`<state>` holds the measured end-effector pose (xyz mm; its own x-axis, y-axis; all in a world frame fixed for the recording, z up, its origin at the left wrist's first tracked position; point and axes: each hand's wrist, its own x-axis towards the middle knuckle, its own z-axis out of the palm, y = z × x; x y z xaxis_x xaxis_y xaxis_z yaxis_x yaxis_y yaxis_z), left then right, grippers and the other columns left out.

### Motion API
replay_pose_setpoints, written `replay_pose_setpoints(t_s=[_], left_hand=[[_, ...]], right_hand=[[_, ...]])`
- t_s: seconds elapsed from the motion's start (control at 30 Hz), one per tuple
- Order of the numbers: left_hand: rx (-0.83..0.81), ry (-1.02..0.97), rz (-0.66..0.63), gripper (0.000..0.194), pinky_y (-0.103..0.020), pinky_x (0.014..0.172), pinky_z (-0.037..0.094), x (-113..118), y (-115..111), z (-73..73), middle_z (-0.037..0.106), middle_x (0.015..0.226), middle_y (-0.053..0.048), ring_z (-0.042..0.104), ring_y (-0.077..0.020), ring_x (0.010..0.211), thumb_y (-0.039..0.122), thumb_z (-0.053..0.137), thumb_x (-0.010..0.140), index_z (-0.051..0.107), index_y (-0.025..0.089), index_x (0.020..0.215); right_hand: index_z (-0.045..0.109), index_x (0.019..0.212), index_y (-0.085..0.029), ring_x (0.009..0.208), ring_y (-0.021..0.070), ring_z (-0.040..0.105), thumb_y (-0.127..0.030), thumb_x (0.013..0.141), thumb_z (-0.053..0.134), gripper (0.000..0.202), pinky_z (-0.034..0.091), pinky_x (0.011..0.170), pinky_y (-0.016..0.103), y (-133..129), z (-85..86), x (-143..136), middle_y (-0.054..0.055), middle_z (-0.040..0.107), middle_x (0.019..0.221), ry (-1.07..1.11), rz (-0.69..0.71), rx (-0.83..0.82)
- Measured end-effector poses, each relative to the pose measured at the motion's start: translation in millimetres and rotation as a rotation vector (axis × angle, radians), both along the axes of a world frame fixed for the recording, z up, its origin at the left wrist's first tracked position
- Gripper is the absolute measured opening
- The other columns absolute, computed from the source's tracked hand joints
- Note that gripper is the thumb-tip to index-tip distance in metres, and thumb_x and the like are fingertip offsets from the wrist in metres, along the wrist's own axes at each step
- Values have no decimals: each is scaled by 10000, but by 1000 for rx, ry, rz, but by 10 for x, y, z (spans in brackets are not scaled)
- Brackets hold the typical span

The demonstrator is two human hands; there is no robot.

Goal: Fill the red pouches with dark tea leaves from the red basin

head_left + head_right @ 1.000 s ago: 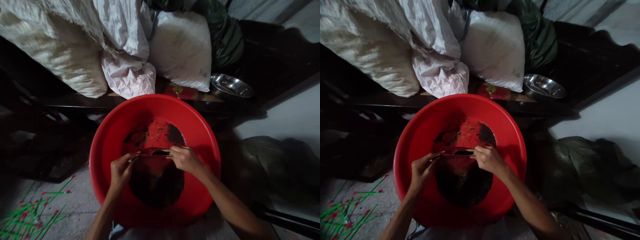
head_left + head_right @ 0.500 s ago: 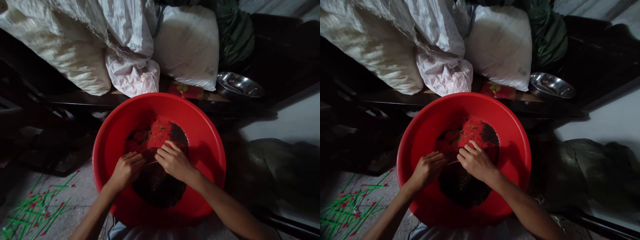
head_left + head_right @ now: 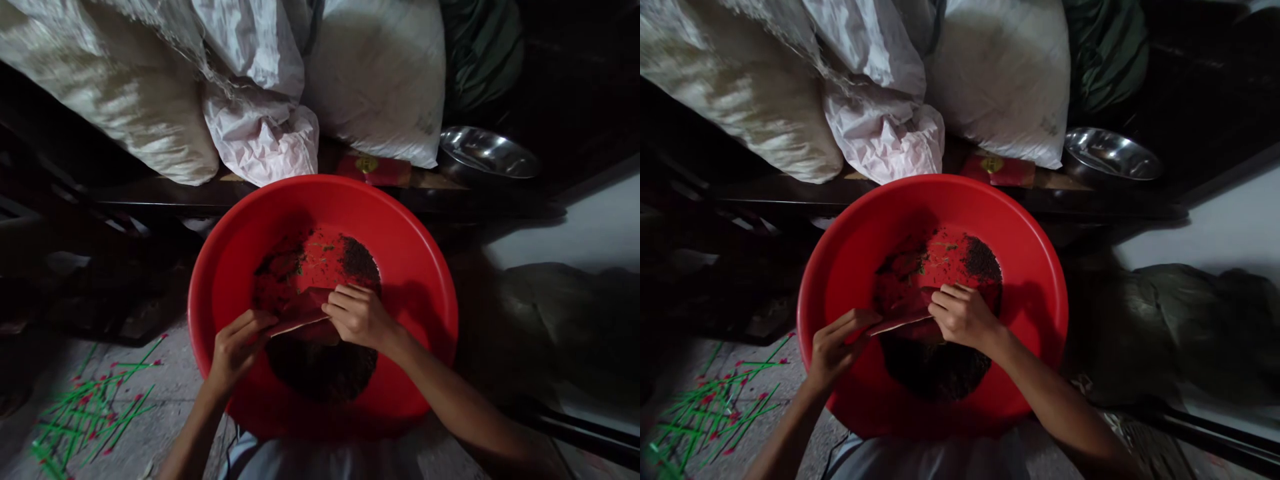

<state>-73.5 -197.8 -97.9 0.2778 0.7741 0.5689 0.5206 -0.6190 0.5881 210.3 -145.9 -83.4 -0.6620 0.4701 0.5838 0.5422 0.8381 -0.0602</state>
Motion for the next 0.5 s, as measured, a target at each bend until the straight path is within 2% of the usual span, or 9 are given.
replay_pose_setpoints(t_s=[0.1, 0.17, 0.23, 0.27, 0.33, 0.5], left_hand=[[8, 22, 11, 174, -191, 755, 591, 23, 38, 13, 740, 937, -31, 742, -131, 829, 58, 635, 982, 706, 184, 1078], [27, 43, 35, 128, -192, 713, 576, 99, 68, 9, 703, 888, -20, 709, -124, 772, 78, 626, 995, 679, 177, 1056], [63, 63, 55, 97, -193, 690, 569, 190, 91, -13, 673, 867, -15, 680, -119, 740, 100, 598, 1018, 651, 178, 1040], [90, 69, 71, 86, -190, 679, 566, 231, 97, -29, 666, 866, -15, 671, -118, 733, 113, 585, 1029, 639, 180, 1038], [137, 75, 114, 71, -180, 666, 564, 286, 94, -64, 664, 873, -15, 667, -112, 727, 137, 574, 1047, 626, 185, 1050], [167, 92, 145, 98, -167, 737, 593, 254, 52, -76, 715, 928, -25, 730, -115, 798, 135, 584, 1055, 656, 194, 1088]], right_hand=[[732, 983, -187, 829, 187, 648, -249, 1021, 699, 80, 505, 755, 332, 33, 50, -8, 19, 722, 876, 14, 43, -99], [733, 1126, -187, 916, 191, 685, -356, 1014, 739, 202, 535, 799, 325, 45, 82, -74, 32, 763, 994, 31, 78, -164], [728, 1124, -193, 916, 173, 695, -318, 1033, 716, 155, 546, 822, 307, 57, 97, -177, 25, 777, 1002, 66, 123, -214], [726, 1066, -195, 888, 161, 694, -268, 1044, 694, 83, 546, 825, 296, 66, 97, -233, 16, 777, 966, 84, 144, -235], [703, 957, -197, 823, 142, 681, -183, 1030, 667, 83, 533, 796, 278, 88, 88, -331, 2, 762, 894, 104, 154, -255], [651, 917, -177, 810, 163, 653, -172, 980, 648, 64, 468, 693, 309, 117, 122, -460, 16, 715, 873, -33, 95, -143]])
